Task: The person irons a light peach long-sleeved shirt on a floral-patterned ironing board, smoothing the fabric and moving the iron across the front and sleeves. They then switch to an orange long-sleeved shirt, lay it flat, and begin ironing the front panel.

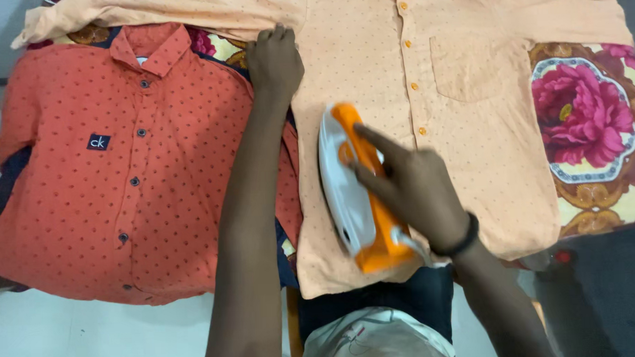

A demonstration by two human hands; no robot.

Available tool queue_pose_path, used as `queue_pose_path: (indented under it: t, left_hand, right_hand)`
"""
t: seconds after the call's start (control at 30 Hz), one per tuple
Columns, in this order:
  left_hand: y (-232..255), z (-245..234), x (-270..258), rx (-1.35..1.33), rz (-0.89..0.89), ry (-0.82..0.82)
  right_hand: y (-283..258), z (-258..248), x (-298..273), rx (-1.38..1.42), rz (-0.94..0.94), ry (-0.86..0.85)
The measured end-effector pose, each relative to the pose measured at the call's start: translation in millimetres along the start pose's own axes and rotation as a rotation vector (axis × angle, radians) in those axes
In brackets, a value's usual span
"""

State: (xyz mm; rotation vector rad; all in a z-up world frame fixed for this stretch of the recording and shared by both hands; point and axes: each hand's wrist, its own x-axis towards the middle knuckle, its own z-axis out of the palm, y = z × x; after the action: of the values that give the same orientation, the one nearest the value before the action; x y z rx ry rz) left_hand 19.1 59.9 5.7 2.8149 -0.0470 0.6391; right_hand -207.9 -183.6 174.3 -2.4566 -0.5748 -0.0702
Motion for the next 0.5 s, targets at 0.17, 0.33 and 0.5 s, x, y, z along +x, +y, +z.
queue_pose_path:
  t: [0.17, 0.33, 0.5]
  left_hand:
    - [-1.2, 0.0, -14.5, -0.003, 0.11, 0.275]
    - [-0.2, -0.2, -8.2, 0.038, 0.101, 0.276]
    - [0.4, -4.3, -12.6, 0.041, 0.07, 0.232]
  right_hand:
    - [45.5, 21.9, 88.0, 0.022, -0.054, 0.08]
    - [89.4, 43.6, 178.6, -0.03, -0.262, 0.227]
    - [110.4, 57.2, 218.7, -0.061, -0.427, 0.351]
